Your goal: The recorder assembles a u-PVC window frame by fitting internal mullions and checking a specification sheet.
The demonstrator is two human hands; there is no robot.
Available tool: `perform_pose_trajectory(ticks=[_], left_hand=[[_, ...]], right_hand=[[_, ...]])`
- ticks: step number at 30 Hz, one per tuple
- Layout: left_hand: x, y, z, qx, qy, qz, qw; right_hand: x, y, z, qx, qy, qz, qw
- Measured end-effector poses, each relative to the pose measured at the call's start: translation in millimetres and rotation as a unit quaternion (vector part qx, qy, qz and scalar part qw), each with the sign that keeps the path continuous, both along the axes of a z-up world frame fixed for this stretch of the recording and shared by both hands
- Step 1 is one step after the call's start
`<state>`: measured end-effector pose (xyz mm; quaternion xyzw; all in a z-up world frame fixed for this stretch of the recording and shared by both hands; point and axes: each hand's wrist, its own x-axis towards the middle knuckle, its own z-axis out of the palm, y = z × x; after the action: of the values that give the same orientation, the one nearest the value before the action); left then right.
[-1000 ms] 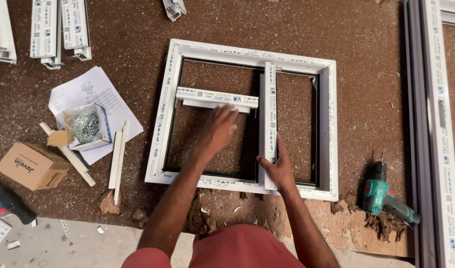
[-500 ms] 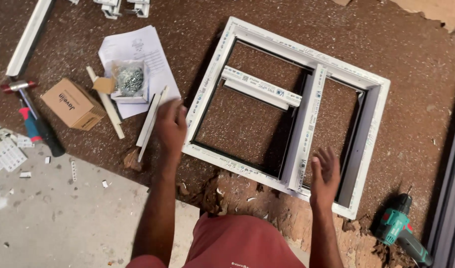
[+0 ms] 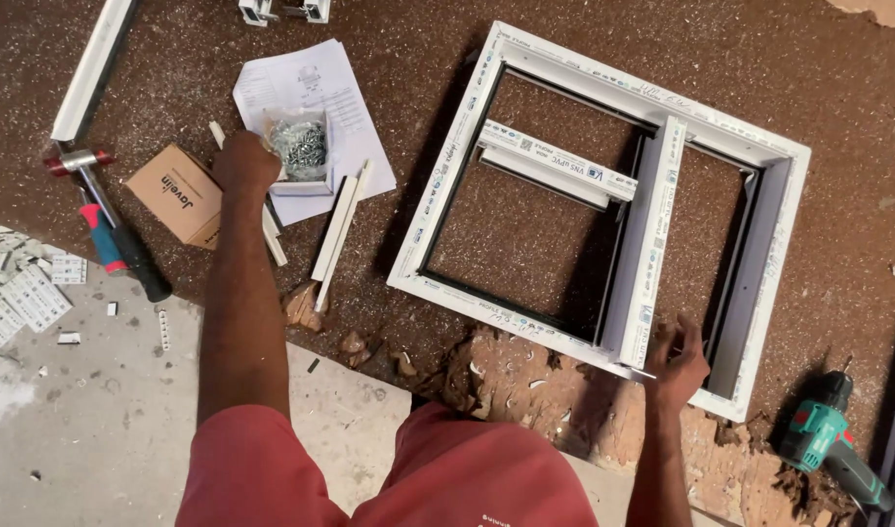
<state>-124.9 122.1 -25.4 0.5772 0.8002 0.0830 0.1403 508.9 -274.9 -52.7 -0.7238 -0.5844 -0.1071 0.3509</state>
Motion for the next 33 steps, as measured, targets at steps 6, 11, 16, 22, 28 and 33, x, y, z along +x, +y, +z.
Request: perform_pose_trajectory(ticks=[6, 11, 16, 22, 28, 33], left_hand=[[-10.2, 4.5, 4.1, -0.011, -0.017, -0.020, 1.000], [-12.6, 14.8, 28.0, -0.035, -0.104, -0.015, 0.994], [-57.4, 43.9, 42.6, 0.048, -0.299, 0.114, 0.946], [-108.5, 88.2, 46.9, 0.173, -0.385, 0.232, 0.876], [-120.4, 112.0, -0.7, 0.318, -0.056, 0.133, 0.937], [-96.5, 93.1, -17.8, 0.264, 0.061, 0.022, 0.962]], right_hand=[[3.2, 4.3, -0.9, 0.008, -0.030, -0.012, 0.999], [1.4, -1.3, -1.4, 0.021, -0.043, 0.000, 0.999], [-12.8, 7.2, 16.0, -0.027, -0.052, -0.054, 0.997], [-12.6, 3.6, 10.3, -0.078, 0.007, -0.119, 0.990], [-21.5, 11.2, 23.7, -0.053, -0.014, -0.103, 0.993], [-21.2, 15.4, 24.9, -0.047, -0.005, -0.083, 0.995]])
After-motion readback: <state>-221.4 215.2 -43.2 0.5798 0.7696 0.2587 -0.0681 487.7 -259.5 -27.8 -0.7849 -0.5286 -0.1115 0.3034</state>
